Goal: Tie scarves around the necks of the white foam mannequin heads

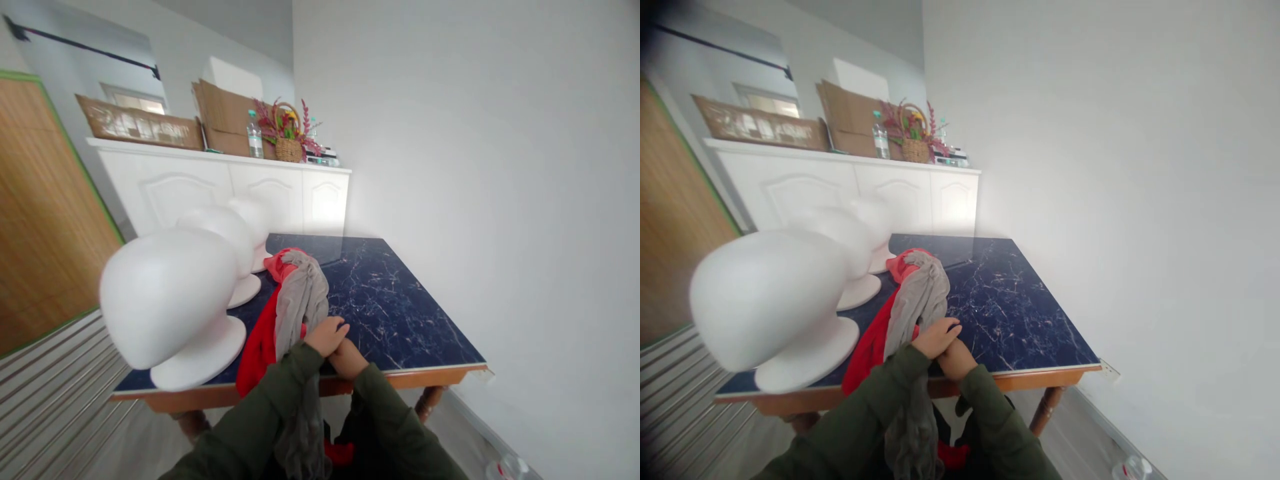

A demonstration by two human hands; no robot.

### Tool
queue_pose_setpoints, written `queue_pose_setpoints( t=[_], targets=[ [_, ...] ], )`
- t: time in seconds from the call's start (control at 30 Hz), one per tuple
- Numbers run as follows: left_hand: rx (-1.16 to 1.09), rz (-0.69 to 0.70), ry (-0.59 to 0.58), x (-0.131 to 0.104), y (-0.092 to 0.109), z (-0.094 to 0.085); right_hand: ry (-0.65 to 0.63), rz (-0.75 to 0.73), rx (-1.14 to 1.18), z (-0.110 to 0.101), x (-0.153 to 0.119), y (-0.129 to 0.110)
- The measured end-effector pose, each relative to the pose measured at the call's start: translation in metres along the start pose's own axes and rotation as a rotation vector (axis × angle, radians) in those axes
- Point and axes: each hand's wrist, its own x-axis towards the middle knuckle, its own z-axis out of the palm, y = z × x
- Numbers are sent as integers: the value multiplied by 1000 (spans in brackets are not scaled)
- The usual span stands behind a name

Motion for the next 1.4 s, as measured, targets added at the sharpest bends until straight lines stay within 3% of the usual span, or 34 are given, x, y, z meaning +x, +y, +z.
queue_pose_setpoints(
  t=[0.13,0.23,0.33,0.43,0.53,0.63,0.97,1.4],
  targets=[
    [79,-64,42,-18,-44,-3,204,155,164,-22,-7,31],
    [181,-76,47,-35,-53,-12,334,271,248,-24,-10,46],
    [259,0,80,-43,-42,-8,323,295,320,-20,-11,45],
    [206,116,144,-41,-27,15,245,229,229,-16,-13,34],
    [163,103,196,-36,-20,41,237,197,65,-16,-15,24],
    [151,77,215,-35,-20,54,240,213,31,-17,-14,19],
    [136,52,135,-40,-12,45,213,219,18,-19,-15,18],
    [77,47,123,-41,-9,41,211,216,4,-20,-16,16]
  ],
)
